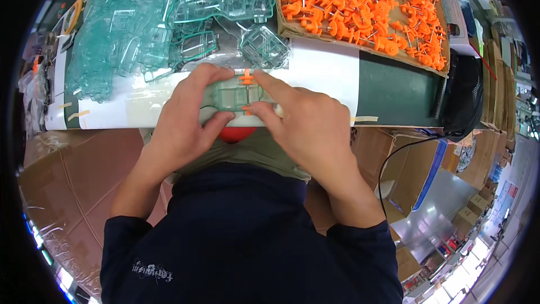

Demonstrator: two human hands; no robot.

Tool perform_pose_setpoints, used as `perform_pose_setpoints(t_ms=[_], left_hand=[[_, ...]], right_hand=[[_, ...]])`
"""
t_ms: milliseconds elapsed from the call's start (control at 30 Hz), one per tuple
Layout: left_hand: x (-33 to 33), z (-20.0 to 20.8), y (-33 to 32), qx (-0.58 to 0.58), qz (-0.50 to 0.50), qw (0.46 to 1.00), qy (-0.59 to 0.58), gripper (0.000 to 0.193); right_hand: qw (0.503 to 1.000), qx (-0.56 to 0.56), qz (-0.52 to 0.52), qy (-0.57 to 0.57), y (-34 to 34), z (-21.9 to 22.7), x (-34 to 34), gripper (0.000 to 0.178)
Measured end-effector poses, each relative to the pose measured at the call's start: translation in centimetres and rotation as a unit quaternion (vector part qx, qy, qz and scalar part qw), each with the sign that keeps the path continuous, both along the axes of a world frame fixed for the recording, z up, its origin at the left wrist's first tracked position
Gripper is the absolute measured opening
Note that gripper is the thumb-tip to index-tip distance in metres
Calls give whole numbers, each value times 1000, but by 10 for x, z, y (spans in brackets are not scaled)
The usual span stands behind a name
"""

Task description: The person assembles small plastic electronic components by inserting orange plastic pins into green plastic housings using a manual assembly tool.

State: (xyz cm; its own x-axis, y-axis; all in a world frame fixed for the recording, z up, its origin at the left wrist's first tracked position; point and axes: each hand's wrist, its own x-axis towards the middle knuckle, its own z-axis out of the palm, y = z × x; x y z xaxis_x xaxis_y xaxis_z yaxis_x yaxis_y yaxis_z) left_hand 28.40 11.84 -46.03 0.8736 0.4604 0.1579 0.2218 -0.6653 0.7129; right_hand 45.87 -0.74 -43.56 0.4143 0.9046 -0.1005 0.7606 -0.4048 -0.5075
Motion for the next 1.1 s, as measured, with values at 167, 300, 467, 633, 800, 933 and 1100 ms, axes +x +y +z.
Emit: perform_pose_setpoints(t_ms=[167, 300, 467, 633, 800, 933, 1100], left_hand=[[7, 33, 14, 56, -32, 998, -11, 62], [42, 73, 47, 186, -6, 979, -88, 59], [143, 97, 225, 316, 14, 947, 63, 48], [163, 59, 294, 337, 67, 919, 193, 46], [156, 66, 227, 327, 52, 895, 298, 42], [155, 76, 195, 332, 68, 881, 330, 44], [142, 97, 203, 270, 159, 904, 291, 43]], right_hand=[[983, 60, -56, 167, -16, 24, 20, 33], [939, 42, -111, 323, -39, 19, 30, 25], [941, 30, -100, 323, -46, 14, 27, 21], [932, 20, -133, 338, -47, 3, 28, 19], [913, 64, -153, 374, -54, -10, 37, 17], [916, 59, -142, 370, -50, -8, 34, 16], [921, 84, -142, 354, -50, -8, 29, 16]])
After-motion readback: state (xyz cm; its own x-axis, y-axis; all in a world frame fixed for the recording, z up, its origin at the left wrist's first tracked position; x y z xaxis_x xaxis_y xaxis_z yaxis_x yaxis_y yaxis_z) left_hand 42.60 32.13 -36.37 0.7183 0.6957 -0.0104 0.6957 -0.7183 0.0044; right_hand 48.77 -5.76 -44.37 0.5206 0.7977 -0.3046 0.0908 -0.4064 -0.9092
